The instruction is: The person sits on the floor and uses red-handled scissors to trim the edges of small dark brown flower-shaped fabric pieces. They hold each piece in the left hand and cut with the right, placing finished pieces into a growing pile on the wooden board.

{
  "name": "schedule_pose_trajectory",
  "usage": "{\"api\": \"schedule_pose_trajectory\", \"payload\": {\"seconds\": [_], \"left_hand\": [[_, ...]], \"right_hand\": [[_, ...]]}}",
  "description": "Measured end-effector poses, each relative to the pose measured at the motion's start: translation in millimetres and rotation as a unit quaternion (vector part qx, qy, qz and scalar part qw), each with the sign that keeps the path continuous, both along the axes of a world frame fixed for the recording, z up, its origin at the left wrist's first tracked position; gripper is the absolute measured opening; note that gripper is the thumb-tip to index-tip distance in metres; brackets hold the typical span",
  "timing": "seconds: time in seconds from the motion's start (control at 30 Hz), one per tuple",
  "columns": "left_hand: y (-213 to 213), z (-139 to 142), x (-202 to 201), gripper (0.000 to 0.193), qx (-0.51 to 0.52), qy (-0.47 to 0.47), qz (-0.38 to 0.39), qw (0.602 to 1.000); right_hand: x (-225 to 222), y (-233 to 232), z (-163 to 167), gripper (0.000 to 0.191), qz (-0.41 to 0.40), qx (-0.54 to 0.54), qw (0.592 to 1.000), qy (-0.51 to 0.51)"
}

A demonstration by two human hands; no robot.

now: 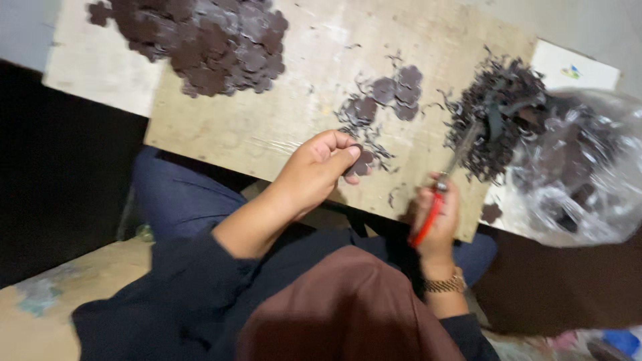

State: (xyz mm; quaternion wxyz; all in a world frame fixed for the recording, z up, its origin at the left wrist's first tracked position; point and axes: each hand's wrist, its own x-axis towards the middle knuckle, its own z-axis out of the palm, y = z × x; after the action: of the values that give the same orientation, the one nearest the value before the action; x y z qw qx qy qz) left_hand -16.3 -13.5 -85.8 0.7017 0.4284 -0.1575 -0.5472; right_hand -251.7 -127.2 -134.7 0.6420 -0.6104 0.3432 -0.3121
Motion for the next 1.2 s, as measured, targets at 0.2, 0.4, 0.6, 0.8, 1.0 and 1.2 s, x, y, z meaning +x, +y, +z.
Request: {"api": "schedule_pose_trajectory", "payload": {"seconds": [0.2,0.4,0.6,0.8,1.0,1.2], "left_hand": [[7.9,-28.6,48.2,0.016,0.169,-0.175,0.123,0.962],[13.3,12.1,136.9,0.044,0.227,-0.247,0.28,0.9],[26.5,-26.6,72.6,0.08,0.298,-0.721,0.154,0.606],[24.4,-55.1,20.9,0.1,0.264,-0.744,-0.035,0.613],[-15.9,-43.4,22.1,0.106,0.262,-0.743,-0.088,0.61],[-58.9,-44.2,20.5,0.095,0.22,-0.715,-0.032,0.663]], "right_hand": [[-3.3,-23.3,-8.7,0.03,-0.11,-0.06,0.991,-0.042],[3.5,-25.2,-9.7,0.029,-0.133,-0.071,0.988,-0.021],[9.9,-23.0,-25.2,0.047,-0.121,-0.18,0.976,0.019],[19.5,-36.9,-18.4,0.051,-0.088,-0.284,0.95,0.092],[37.3,-29.6,15.8,0.048,-0.07,-0.393,0.864,0.307],[42.5,-32.3,17.8,0.047,-0.067,-0.386,0.865,0.315]]}}
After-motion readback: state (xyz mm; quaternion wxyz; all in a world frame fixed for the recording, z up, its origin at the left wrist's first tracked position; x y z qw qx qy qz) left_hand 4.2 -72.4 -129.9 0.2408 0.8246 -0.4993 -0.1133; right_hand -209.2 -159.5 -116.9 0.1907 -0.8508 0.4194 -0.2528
